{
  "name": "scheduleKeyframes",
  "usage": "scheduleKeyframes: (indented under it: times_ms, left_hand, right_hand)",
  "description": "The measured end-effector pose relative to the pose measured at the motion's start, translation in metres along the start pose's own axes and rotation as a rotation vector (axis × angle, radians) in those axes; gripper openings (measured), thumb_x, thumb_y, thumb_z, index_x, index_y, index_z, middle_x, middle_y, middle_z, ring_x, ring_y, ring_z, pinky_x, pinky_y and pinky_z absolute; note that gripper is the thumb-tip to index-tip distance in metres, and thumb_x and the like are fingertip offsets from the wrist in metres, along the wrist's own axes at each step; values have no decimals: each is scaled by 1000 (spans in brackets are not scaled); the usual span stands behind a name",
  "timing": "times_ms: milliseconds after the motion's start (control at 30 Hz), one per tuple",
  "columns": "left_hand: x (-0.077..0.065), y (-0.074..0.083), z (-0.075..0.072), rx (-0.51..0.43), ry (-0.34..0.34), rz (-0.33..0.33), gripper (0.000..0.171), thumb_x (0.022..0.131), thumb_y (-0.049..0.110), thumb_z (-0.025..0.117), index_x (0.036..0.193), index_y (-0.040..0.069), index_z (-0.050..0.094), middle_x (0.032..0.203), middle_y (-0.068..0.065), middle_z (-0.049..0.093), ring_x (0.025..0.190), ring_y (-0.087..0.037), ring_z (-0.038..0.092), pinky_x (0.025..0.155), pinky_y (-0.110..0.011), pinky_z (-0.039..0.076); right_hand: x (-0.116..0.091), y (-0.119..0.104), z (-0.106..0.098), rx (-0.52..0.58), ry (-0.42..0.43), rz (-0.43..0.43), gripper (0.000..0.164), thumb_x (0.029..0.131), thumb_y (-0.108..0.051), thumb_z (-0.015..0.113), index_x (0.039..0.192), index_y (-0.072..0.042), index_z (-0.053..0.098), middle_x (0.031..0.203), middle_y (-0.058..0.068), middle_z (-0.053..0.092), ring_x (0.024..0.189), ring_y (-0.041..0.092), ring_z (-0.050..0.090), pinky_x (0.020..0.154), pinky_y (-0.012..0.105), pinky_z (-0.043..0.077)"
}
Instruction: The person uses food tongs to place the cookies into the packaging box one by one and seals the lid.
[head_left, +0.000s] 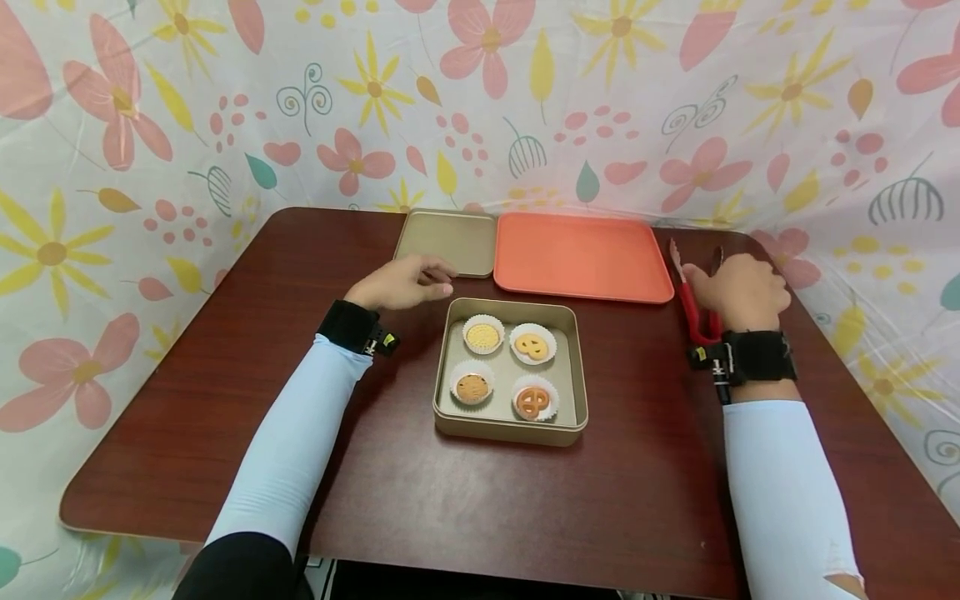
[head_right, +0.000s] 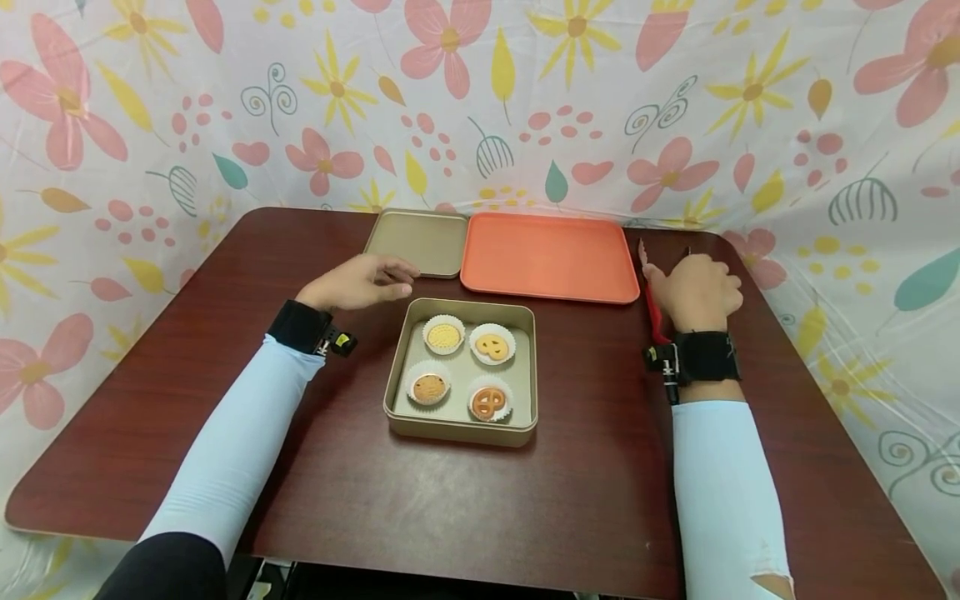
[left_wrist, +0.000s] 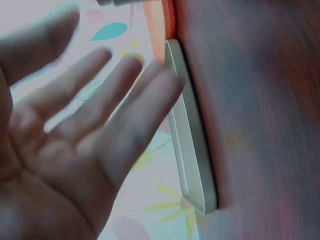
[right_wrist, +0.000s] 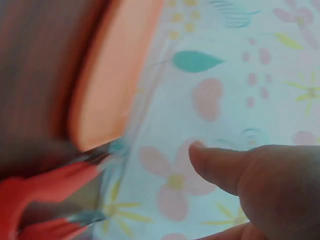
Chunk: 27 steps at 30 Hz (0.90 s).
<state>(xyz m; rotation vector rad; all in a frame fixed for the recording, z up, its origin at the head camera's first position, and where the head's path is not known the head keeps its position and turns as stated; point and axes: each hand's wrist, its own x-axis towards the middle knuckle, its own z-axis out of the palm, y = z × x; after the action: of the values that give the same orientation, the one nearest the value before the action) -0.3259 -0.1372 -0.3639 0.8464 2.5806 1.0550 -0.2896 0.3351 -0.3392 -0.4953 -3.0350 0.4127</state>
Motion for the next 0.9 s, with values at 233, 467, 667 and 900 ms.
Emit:
scheduleKeyframes:
  times_ms: [233, 467, 667, 900]
  left_hand:
    - [-2, -10, -5, -65, 409, -150, 29, 95, 21, 59, 123, 12, 61, 119, -10, 60, 111, -28, 54, 88, -43, 46]
    - [-1, -18, -7, -16, 521, -220, 33, 96, 18, 56, 127, 6, 58, 129, -17, 54, 122, -34, 45, 102, -46, 33]
    - [-2, -28, -7, 48, 398, -411, 44, 99, 20, 46, 141, 9, 44, 143, -15, 43, 120, -41, 32, 95, -52, 25]
    - [-1, -40, -2, 106, 260, -504, 49, 99, 28, 44, 147, 17, 37, 147, -15, 35, 112, -43, 22, 83, -53, 23]
  right_hand:
    - [-15, -19, -19, 123, 72, -62, 92, 81, -78, 31, 108, 7, 55, 103, 34, 49, 90, 54, 47, 62, 62, 38]
    - [-29, -33, -31, 217, 103, -163, 90, 84, -72, 38, 133, 3, 47, 121, 31, 51, 100, 54, 46, 69, 65, 38]
    - [-39, -41, -38, 252, 161, -214, 82, 88, -65, 41, 138, -1, 46, 113, 30, 56, 103, 51, 46, 75, 63, 39]
    - [-44, -49, -39, 221, 142, -220, 87, 88, -66, 41, 139, 6, 40, 117, 33, 53, 100, 51, 47, 76, 63, 40]
